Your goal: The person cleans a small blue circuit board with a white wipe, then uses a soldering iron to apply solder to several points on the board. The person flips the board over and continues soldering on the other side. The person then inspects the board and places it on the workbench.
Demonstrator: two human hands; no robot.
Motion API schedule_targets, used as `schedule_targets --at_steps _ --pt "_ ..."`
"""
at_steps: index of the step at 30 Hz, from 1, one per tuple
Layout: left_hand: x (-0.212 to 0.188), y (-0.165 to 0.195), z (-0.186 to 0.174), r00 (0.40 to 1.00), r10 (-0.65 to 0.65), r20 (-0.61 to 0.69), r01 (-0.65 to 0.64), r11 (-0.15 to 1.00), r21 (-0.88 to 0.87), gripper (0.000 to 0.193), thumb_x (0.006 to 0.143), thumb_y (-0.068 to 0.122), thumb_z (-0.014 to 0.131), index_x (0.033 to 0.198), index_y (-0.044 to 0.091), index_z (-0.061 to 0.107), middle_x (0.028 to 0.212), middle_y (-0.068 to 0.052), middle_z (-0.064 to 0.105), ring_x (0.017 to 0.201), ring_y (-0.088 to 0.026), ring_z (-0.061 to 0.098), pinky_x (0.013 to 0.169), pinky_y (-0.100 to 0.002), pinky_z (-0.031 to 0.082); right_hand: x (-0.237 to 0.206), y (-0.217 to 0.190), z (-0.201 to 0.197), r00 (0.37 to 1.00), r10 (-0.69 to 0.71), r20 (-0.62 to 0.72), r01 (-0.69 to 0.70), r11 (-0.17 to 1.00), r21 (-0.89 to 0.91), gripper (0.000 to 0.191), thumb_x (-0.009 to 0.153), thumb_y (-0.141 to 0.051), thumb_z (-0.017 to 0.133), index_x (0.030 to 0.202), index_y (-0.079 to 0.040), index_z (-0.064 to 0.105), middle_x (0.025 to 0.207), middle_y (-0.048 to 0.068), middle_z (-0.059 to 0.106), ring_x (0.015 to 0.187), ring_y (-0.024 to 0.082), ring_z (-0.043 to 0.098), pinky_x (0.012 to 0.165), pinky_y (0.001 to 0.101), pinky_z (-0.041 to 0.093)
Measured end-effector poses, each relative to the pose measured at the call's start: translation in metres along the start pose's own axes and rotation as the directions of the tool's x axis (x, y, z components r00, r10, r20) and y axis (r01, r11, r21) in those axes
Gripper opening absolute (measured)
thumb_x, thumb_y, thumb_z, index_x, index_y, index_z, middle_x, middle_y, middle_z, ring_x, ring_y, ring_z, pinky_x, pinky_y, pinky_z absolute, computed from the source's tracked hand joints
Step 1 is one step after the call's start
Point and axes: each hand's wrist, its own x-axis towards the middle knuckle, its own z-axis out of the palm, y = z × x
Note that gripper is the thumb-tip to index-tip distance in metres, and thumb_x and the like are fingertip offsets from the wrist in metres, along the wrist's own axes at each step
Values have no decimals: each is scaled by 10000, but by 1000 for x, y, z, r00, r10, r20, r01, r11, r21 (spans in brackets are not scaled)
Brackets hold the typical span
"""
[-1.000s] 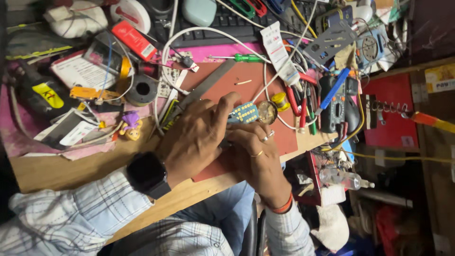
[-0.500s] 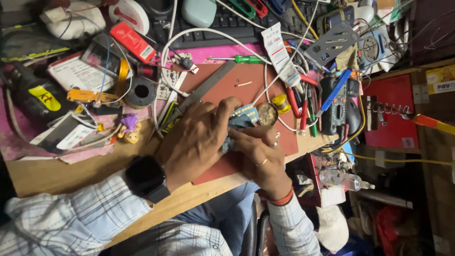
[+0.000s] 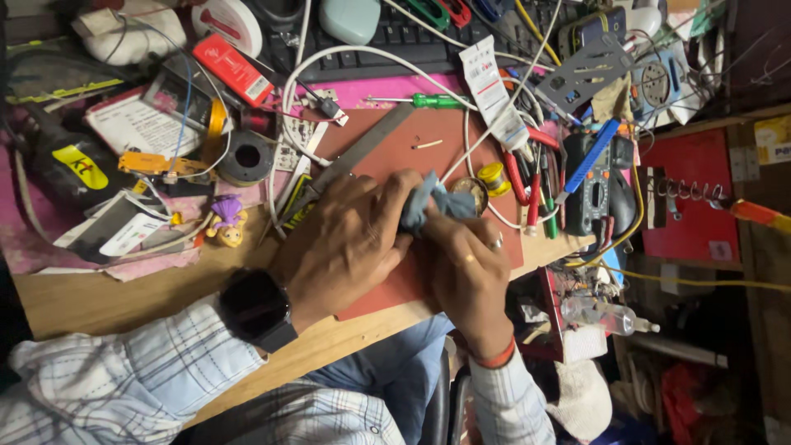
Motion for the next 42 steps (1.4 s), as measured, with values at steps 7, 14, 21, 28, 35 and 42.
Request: schedule_targets --at_steps 7,14,21,28,35,42 --pt "3 0 11 996 41 -80 -39 999 24 575 860 98 767 1329 78 435 971 -108 619 964 -318 608 884 -488 459 -24 -6 -36 995 80 65 -88 986 141 437 665 158 578 1063 6 674 1055 108 737 911 269 662 795 334 523" --pt "0 -3 0 992 127 -17 -125 988 91 492 886 141 758 1316 21 553 1070 -109 661 1000 -301 623 903 -467 474 -65 1 -28 734 618 -280 -355 702 618 217 935 105 461 1058 25 621 950 37 649 846 97 585 780 220 478" --pt "0 -3 6 990 125 -60 -117 985 123 315 904 151 729 1184 32 649 1163 -93 683 1046 -280 657 932 -445 488 -51 36 -25 718 640 -274 -573 767 291 140 1036 16 610 1176 19 608 1038 27 622 923 81 574 762 209 482" --pt "-1 -4 4 995 98 -5 -97 990 104 381 866 191 758 1180 13 633 1151 -118 694 1012 -289 672 924 -449 494 -9 52 -43 741 573 -349 -454 811 369 239 1072 10 685 1296 15 602 1196 50 650 1086 108 631 944 235 547" --pt "2 -2 1 996 90 -17 -87 990 107 366 874 175 750 1180 19 625 1144 -124 694 997 -297 680 908 -454 505 -14 47 -49 813 454 -364 -422 891 170 241 1057 16 717 1264 -5 595 1317 72 572 1128 122 583 902 221 524" --pt "3 0 -4 976 158 -150 -151 987 59 387 941 171 765 1254 20 594 1209 -125 689 1101 -287 693 946 -435 516 -31 57 -38 822 454 -343 -415 891 185 361 1107 37 757 1401 -52 567 1348 74 557 1114 128 625 890 231 520"
